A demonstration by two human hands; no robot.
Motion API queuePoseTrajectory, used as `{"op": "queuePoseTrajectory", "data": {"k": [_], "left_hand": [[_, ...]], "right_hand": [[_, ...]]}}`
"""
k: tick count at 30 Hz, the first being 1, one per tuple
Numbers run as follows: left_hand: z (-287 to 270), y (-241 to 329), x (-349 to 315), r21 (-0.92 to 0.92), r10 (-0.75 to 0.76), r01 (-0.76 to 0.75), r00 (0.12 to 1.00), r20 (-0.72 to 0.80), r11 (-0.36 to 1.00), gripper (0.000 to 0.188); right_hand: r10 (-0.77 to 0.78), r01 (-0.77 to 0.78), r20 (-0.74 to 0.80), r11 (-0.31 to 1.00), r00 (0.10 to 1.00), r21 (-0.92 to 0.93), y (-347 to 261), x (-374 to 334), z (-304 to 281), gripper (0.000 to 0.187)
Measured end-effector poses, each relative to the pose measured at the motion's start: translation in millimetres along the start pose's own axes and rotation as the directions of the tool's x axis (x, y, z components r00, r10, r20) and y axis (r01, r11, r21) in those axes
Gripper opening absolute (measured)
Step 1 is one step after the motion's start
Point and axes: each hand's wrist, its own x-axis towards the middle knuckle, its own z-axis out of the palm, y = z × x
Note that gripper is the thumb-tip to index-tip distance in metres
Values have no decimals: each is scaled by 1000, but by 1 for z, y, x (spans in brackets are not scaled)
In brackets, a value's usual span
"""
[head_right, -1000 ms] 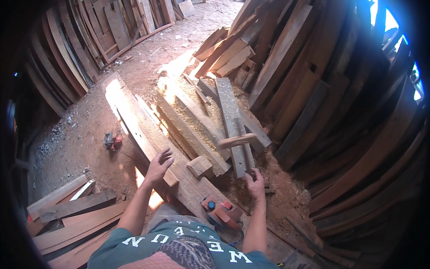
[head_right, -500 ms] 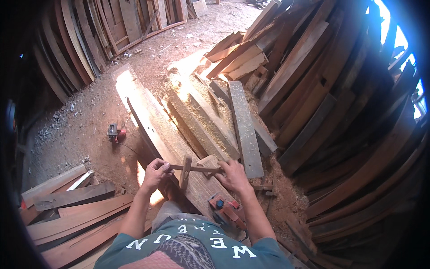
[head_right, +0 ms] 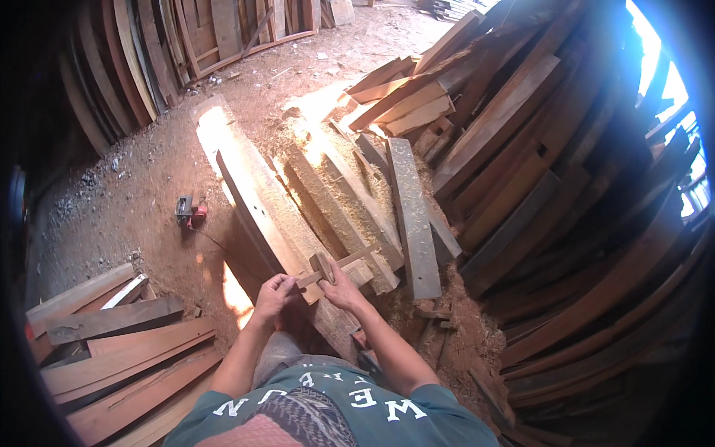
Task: The person uses a circular saw to cut a wooden plank, then smooths the cut edge with a handheld electric planer. They inspect the plank and repeat the cutting and planing process on another section of wood.
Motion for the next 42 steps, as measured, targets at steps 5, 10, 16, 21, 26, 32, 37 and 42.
{"op": "queuePoseTrajectory", "data": {"k": [5, 10, 16, 21, 26, 32, 37, 42], "left_hand": [[-76, -23, 37, 830, 323, -82, 938, -123, 552, 72], [-94, -35, 78, 929, 251, -70, 968, -26, 364, 138], [-106, -32, 105, 911, 255, -127, 967, 25, 392, 160], [-106, -37, 114, 906, 182, -35, 982, -47, 422, 161], [-114, -50, 127, 920, 130, -28, 991, -25, 391, 152], [-107, -39, 129, 941, 144, 14, 987, -66, 337, 154], [-101, -27, 115, 940, 152, 35, 984, -92, 340, 160], [-106, -51, 128, 930, 164, 1, 984, -66, 367, 159]], "right_hand": [[-41, 44, 17, 972, 999, -233, 19, 52, 19, 70], [76, -66, 21, 951, 997, -302, 0, 99, 58, 72], [-12, 30, 59, 947, 998, -321, 14, 78, 49, 72], [2, -11, -26, 931, 1000, -366, 15, 63, 51, 74], [-43, 2, -104, 932, 994, -363, -29, 183, 79, 71], [40, -41, -12, 947, 999, -319, -40, 185, 66, 77], [22, 0, 54, 924, 998, -382, 28, 51, 43, 86], [-17, 4, -33, 934, 999, -358, 13, 93, 56, 82]]}}
